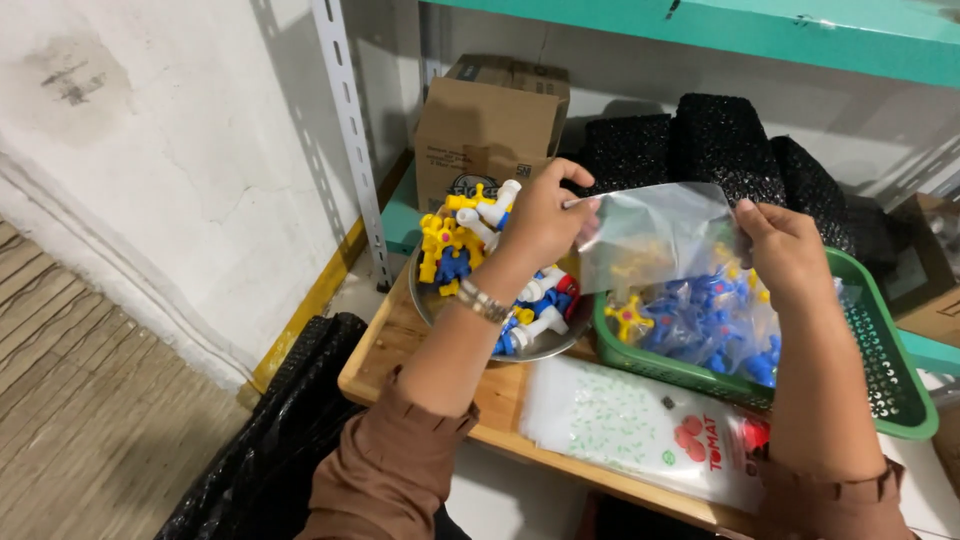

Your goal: The person places small blue and yellow plastic parts into clear plastic bags and seals them. The sealed bags are placed into a green basket on a wooden table. The person repeats this process for several parts.

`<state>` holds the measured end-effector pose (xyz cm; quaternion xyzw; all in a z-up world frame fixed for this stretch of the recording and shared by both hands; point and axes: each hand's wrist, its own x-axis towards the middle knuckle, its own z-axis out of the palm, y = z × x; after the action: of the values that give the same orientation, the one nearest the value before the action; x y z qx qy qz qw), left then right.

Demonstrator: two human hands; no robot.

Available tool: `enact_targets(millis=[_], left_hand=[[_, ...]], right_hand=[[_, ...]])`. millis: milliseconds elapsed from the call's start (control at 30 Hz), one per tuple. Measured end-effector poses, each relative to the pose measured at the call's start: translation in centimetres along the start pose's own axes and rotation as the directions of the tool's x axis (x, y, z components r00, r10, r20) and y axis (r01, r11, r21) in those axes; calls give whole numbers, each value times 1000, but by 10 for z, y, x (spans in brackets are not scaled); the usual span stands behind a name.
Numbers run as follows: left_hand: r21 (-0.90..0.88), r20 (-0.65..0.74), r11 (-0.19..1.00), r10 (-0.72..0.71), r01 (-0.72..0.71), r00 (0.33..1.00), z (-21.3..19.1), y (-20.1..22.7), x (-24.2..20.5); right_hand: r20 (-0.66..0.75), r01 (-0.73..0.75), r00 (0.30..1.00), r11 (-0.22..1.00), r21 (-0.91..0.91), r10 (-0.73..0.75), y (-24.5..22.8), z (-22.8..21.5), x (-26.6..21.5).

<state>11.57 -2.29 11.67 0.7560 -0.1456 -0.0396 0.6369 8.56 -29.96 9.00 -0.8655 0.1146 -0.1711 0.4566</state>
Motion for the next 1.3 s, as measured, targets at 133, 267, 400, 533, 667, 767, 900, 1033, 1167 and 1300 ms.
enact_targets(millis=[133, 267, 400, 533, 667, 767, 900, 1033, 1167, 1300], left_hand=[[-362, 26, 932, 15, -5, 1000, 42, -54, 60], [-295, -100, 953, 36, -64, 994, 66, -69, 68], [15, -176, 995, 102, -101, 979, 82, -79, 67], [17, -187, 997, 73, -71, 980, 77, -66, 44], [-79, -257, 977, 171, -197, 951, 69, -63, 37], [-324, -243, 910, 185, -259, 952, 68, -54, 28], [-553, -220, 762, 255, -336, 942, 71, -58, 32], [-506, -232, 717, 423, -480, 876, 75, -66, 40], [-440, -169, 721, 519, -535, 838, 72, -62, 34], [-332, -176, 753, 543, -568, 821, 69, -53, 22]], right_hand=[[-261, 145, 947, 975, -170, -186, 19, 11, 1], [-340, 605, 652, 736, -305, -677, 0, 30, -23], [-214, 753, 581, 619, -223, -785, -9, 63, -43], [-190, 734, 614, 643, -219, -766, -17, 79, -61], [-193, 668, 695, 722, -181, -692, -9, 81, -54], [-200, 693, 663, 692, -202, -722, -6, 78, -49], [-283, 712, 643, 691, -121, -712, -6, 73, -48], [-332, 699, 681, 714, 31, -652, 4, 78, -43], [-336, 663, 746, 689, 291, -576, 4, 77, -39], [-304, 661, 750, 670, 338, -587, -3, 74, -47]])
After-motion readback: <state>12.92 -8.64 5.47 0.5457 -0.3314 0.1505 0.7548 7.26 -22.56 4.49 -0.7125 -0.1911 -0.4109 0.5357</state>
